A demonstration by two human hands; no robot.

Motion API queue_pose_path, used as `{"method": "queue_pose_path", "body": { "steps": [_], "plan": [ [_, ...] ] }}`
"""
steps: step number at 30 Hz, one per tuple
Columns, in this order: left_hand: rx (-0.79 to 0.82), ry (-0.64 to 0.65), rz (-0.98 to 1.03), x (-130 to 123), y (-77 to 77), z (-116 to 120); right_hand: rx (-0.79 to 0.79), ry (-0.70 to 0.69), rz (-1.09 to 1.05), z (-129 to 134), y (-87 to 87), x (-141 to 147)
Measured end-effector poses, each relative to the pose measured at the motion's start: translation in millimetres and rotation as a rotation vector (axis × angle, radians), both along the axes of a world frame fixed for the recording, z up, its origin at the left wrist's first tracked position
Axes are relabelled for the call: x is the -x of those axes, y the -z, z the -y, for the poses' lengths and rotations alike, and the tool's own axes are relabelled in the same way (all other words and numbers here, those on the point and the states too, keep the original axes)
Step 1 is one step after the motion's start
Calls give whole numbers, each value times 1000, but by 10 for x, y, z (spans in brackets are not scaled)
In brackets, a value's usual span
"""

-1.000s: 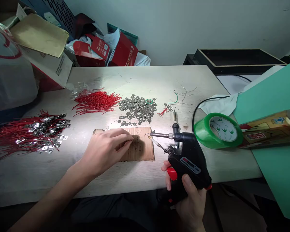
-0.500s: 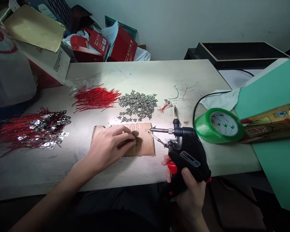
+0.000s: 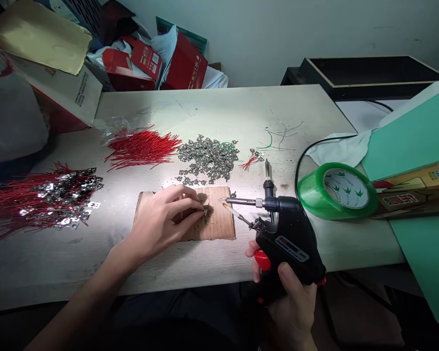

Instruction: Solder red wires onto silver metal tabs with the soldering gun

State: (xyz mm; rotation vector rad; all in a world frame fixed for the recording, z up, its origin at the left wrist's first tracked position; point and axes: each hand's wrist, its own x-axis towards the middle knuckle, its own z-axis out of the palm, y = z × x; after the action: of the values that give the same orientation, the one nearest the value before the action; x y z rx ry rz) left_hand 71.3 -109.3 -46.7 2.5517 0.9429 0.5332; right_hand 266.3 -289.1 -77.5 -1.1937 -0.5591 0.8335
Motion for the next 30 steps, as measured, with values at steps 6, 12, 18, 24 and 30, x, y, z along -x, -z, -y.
{"method": "queue_pose_path", "body": {
  "steps": [6,12,18,24,30],
  "plan": [
    [8,33,-20,-44,-6,-3,31,41,13,-21,-36,34],
    [11,50,8,-66,-28,-4,34,73,26,-66,-84,60],
    [30,70,16,-64,-2,7,43,61,27,-64,-94,52],
    [15,68,32,-79,5,13,34,83,20,-78,-105,80],
    [13,52,10,-75,-3,13,74,103,1,-70,-105,92]
  ]
}}
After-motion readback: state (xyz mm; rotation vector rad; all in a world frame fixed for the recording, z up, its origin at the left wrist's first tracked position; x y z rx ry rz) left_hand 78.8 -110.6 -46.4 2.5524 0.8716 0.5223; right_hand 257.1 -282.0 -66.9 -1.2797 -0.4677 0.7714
